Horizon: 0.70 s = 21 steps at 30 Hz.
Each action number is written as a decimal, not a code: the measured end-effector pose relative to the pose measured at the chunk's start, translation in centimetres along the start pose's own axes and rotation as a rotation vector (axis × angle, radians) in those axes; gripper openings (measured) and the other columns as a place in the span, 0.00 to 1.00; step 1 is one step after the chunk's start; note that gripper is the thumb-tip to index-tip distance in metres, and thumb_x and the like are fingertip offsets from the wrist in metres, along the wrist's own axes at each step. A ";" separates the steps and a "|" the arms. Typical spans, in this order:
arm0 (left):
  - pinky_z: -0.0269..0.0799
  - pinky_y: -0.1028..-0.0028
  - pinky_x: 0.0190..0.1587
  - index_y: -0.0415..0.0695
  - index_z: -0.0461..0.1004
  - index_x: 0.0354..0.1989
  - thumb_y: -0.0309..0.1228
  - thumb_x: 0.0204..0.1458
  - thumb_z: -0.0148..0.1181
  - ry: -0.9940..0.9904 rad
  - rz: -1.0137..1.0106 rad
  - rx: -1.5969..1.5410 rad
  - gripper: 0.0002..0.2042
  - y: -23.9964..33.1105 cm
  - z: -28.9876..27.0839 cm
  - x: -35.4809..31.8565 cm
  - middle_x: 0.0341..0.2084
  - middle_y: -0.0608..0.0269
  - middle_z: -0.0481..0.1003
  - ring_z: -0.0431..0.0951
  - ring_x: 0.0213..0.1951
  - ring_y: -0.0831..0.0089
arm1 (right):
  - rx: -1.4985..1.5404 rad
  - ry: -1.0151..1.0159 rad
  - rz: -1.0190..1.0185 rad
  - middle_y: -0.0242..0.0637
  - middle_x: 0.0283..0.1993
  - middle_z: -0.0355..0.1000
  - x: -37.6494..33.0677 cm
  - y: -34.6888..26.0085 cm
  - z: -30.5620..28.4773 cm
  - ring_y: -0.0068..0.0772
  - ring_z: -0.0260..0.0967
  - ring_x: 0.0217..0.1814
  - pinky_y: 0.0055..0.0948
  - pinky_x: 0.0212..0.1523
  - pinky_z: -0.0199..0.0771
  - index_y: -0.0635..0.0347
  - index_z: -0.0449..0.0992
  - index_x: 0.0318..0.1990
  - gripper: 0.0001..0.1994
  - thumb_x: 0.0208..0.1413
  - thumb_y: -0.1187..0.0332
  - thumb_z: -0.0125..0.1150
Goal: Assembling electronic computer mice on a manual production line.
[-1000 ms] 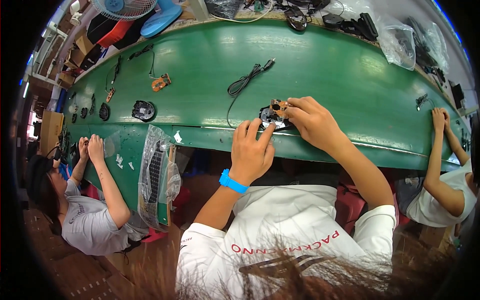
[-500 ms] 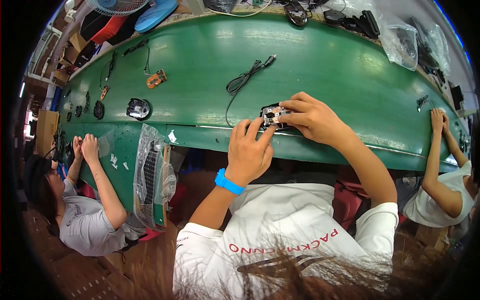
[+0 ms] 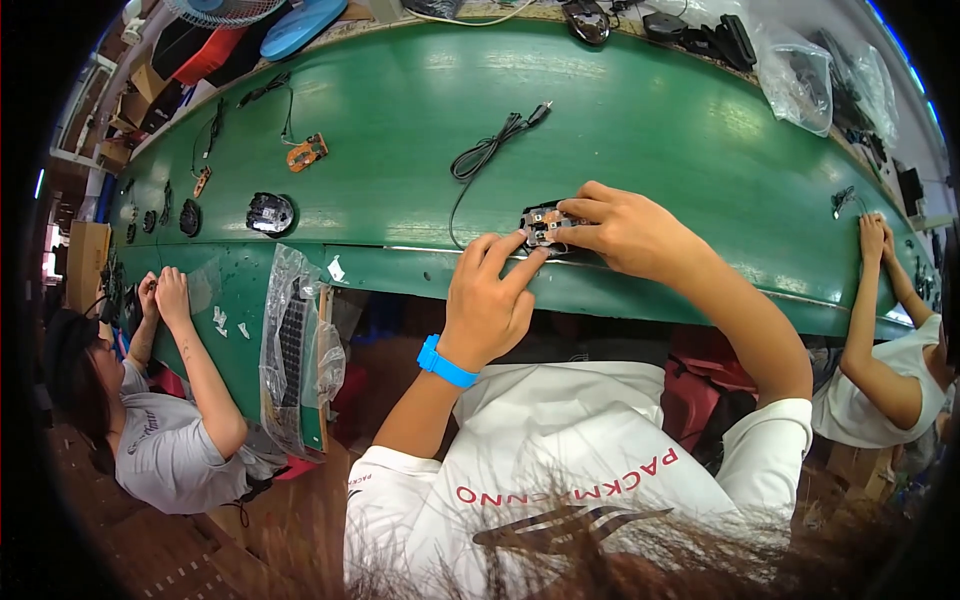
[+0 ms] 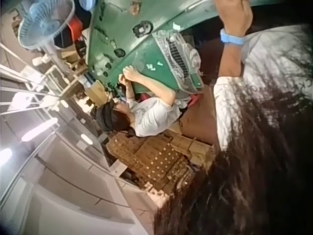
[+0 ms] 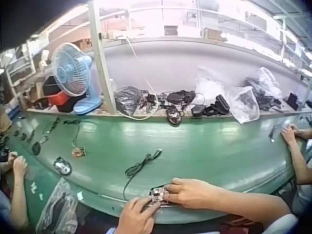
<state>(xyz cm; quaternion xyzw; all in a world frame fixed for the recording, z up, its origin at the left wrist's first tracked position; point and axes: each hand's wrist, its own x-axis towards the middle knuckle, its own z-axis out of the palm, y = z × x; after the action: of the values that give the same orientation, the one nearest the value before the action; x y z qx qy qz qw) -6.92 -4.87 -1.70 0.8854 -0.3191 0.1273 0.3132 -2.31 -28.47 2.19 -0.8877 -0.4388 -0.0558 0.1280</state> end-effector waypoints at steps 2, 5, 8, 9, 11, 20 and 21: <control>0.67 0.55 0.55 0.43 0.79 0.48 0.20 0.41 0.52 -0.006 0.001 -0.003 0.22 0.1 -0.2 0.0 0.52 0.50 0.71 0.68 0.52 0.49 | 0.001 -0.008 -0.012 0.35 0.52 0.74 0.1 0.0 0.2 0.39 0.69 0.50 0.33 0.50 0.76 0.54 0.80 0.48 0.21 0.43 0.77 0.64; 0.67 0.55 0.56 0.42 0.79 0.49 0.19 0.41 0.51 -0.019 0.003 -0.008 0.23 0.2 -0.3 0.1 0.52 0.50 0.72 0.68 0.52 0.49 | -0.007 -0.014 -0.015 0.35 0.52 0.74 -0.2 0.1 0.3 0.38 0.69 0.50 0.32 0.50 0.76 0.54 0.80 0.48 0.21 0.42 0.77 0.64; 0.67 0.55 0.56 0.42 0.79 0.49 0.19 0.41 0.51 -0.032 0.004 -0.017 0.23 0.3 -0.2 0.2 0.53 0.49 0.71 0.68 0.52 0.49 | -0.026 -0.022 -0.012 0.35 0.52 0.74 -0.6 0.2 0.3 0.38 0.69 0.50 0.32 0.51 0.75 0.54 0.80 0.49 0.22 0.42 0.77 0.64; 0.67 0.55 0.56 0.42 0.79 0.49 0.19 0.41 0.51 -0.039 0.008 -0.026 0.24 0.2 -0.3 0.2 0.53 0.49 0.71 0.69 0.52 0.49 | -0.033 -0.029 -0.014 0.35 0.53 0.73 -0.6 0.2 0.3 0.38 0.69 0.51 0.32 0.51 0.75 0.54 0.80 0.49 0.22 0.41 0.77 0.64; 0.67 0.55 0.57 0.42 0.79 0.50 0.18 0.41 0.50 -0.052 0.016 -0.043 0.24 -0.1 -0.4 0.1 0.54 0.49 0.71 0.69 0.52 0.49 | -0.047 -0.041 -0.016 0.35 0.53 0.73 -0.6 0.2 0.2 0.38 0.69 0.51 0.32 0.52 0.75 0.54 0.79 0.49 0.22 0.41 0.76 0.64; 0.67 0.56 0.57 0.42 0.79 0.51 0.18 0.40 0.50 -0.067 0.029 -0.074 0.25 0.0 -0.6 0.2 0.54 0.50 0.72 0.69 0.53 0.49 | -0.049 -0.044 -0.008 0.37 0.54 0.73 -1.0 -0.1 0.0 0.39 0.69 0.52 0.33 0.53 0.75 0.54 0.79 0.50 0.22 0.43 0.76 0.63; 0.67 0.56 0.57 0.42 0.79 0.51 0.18 0.40 0.50 -0.071 0.028 -0.074 0.25 0.0 -0.6 0.2 0.54 0.50 0.72 0.69 0.53 0.49 | -0.043 -0.050 -0.011 0.38 0.54 0.73 -1.0 0.0 -0.1 0.39 0.69 0.52 0.33 0.53 0.75 0.55 0.79 0.50 0.22 0.43 0.75 0.63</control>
<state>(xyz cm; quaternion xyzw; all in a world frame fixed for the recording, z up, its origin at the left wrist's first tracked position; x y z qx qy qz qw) -6.79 -4.58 -1.17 0.8727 -0.3467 0.0883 0.3323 -2.93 -29.22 2.07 -0.8889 -0.4455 -0.0438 0.0978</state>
